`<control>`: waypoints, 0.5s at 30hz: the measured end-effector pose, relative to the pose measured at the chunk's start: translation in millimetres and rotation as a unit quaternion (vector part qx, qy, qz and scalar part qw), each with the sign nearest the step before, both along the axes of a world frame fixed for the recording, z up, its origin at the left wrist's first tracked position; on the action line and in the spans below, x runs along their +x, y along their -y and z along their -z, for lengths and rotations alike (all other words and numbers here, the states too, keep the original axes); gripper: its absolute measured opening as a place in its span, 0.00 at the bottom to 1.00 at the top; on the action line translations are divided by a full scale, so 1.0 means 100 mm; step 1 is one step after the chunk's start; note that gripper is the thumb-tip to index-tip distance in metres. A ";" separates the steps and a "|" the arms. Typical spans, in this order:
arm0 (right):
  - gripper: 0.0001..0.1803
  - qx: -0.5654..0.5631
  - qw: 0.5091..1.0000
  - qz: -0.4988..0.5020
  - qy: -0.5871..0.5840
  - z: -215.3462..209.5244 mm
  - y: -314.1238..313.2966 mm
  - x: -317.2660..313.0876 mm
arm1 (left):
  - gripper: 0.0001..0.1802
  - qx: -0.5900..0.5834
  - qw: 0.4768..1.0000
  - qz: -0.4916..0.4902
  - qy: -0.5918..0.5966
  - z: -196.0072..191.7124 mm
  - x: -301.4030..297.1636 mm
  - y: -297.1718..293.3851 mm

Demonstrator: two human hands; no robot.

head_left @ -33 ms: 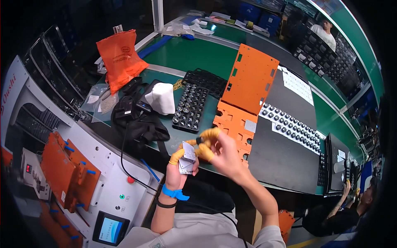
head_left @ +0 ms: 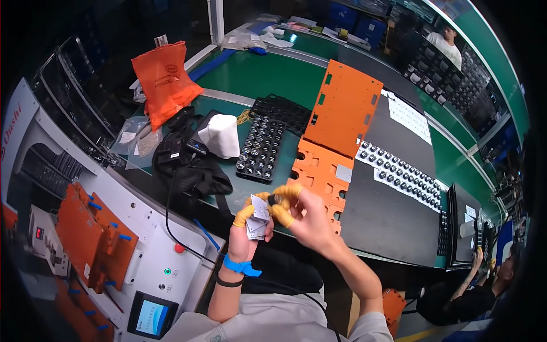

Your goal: Cleaning and preparing jigs and small electronic components at an assembly station using a cloth.

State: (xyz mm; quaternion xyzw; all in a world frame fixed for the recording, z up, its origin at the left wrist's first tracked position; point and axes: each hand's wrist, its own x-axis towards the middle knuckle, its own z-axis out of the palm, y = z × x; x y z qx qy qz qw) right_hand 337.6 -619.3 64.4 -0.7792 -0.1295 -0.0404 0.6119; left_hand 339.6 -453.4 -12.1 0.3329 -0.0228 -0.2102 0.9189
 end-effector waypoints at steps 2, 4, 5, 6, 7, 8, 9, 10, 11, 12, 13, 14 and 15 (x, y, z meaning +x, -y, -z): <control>0.14 0.081 0.995 -0.036 -0.054 0.01 0.02 -0.15 | 0.25 0.026 0.999 -0.025 0.001 -0.06 -0.02 0.09; 0.13 0.172 0.978 -0.069 -0.099 0.17 0.07 -0.18 | 0.25 0.032 0.999 -0.031 0.011 -0.12 -0.06 0.16; 0.13 0.174 0.978 -0.067 -0.098 0.18 0.11 -0.19 | 0.25 0.038 0.998 -0.041 0.020 -0.15 -0.08 0.18; 0.14 0.177 0.976 -0.070 -0.105 0.17 0.14 -0.19 | 0.25 0.040 0.998 -0.039 0.021 -0.17 -0.10 0.19; 0.14 0.180 0.974 -0.074 -0.112 0.16 0.17 -0.19 | 0.25 0.030 0.998 -0.024 0.039 -0.19 -0.11 0.20; 0.14 0.181 0.974 -0.073 -0.112 0.18 0.19 -0.21 | 0.25 0.020 0.998 -0.010 0.056 -0.20 -0.12 0.20; 0.15 0.197 0.972 -0.076 -0.103 0.22 0.22 -0.22 | 0.25 0.021 0.998 -0.009 0.056 -0.20 -0.13 0.21; 0.15 0.211 0.970 -0.078 -0.093 0.25 0.24 -0.22 | 0.25 0.031 0.997 -0.013 0.070 -0.20 -0.14 0.22; 0.15 0.212 0.970 -0.078 -0.093 0.29 0.26 -0.23 | 0.25 0.041 0.996 -0.017 0.083 -0.21 -0.16 0.23; 0.15 0.188 0.977 -0.058 -0.079 0.32 0.28 -0.24 | 0.25 0.042 0.996 -0.017 0.083 -0.22 -0.18 0.24; 0.15 0.164 0.984 -0.038 -0.066 0.32 0.28 -0.24 | 0.25 0.077 0.991 -0.040 0.101 -0.23 -0.21 0.25; 0.15 0.164 0.984 -0.039 -0.066 0.30 0.27 -0.25 | 0.26 0.113 0.984 -0.064 0.119 -0.23 -0.23 0.25; 0.15 0.150 0.986 -0.020 -0.070 0.24 0.26 -0.28 | 0.26 0.113 0.984 -0.065 0.119 -0.22 -0.24 0.25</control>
